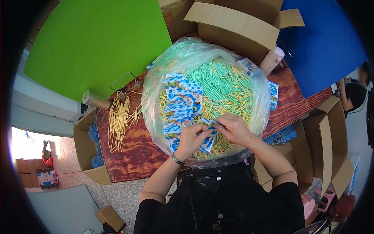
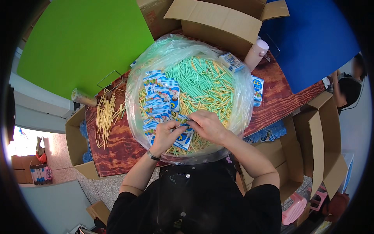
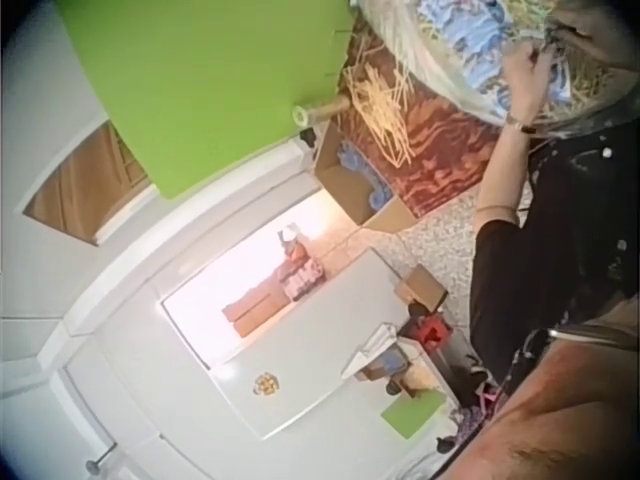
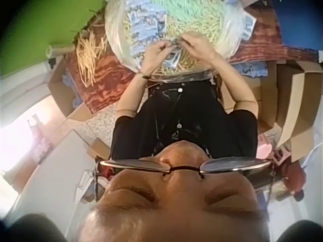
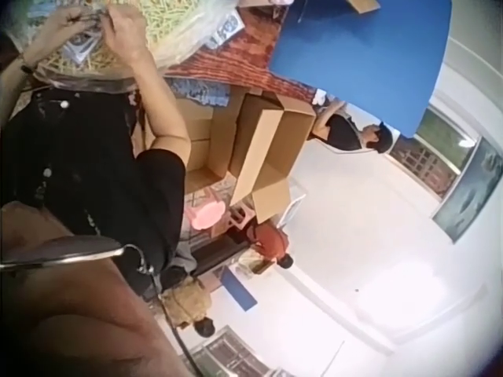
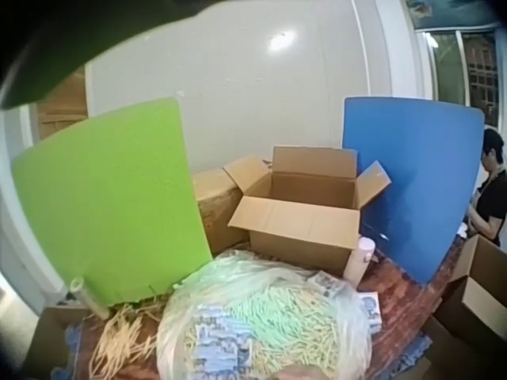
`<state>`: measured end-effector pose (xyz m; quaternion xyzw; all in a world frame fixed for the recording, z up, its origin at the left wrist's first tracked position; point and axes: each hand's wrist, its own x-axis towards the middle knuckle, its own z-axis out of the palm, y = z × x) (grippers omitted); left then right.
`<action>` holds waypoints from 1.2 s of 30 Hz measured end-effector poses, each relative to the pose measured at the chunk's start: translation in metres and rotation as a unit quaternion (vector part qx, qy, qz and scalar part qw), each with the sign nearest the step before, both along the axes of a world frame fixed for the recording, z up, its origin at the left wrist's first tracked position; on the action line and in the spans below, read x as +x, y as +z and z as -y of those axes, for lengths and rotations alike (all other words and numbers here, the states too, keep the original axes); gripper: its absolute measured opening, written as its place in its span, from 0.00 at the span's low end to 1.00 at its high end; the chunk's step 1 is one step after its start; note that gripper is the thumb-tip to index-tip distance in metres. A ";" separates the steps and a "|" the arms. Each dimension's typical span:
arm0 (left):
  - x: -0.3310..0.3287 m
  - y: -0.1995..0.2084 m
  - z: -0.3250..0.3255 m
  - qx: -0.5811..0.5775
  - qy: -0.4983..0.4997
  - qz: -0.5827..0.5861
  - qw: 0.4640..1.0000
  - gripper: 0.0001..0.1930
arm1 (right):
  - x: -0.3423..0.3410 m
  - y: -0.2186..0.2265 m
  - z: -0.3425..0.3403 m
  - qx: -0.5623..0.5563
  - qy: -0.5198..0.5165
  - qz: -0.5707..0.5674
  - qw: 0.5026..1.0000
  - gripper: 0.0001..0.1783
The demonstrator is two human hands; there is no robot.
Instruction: Placing small packets into a bin containing shredded paper as protective packaging.
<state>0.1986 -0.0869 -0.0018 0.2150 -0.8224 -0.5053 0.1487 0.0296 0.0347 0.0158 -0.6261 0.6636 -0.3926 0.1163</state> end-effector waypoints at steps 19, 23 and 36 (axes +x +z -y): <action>0.005 -0.019 0.011 0.137 0.117 -0.065 0.981 0.12 | -0.051 -0.052 0.073 0.205 -0.214 -0.092 0.951 0.24; 0.003 -0.015 0.012 0.140 0.126 -0.059 0.980 0.14 | -0.054 -0.052 0.077 0.282 -0.193 -0.107 0.934 0.21; 0.006 -0.013 0.016 0.167 0.137 -0.097 0.972 0.12 | -0.092 -0.030 0.051 0.102 -0.057 0.162 0.980 0.15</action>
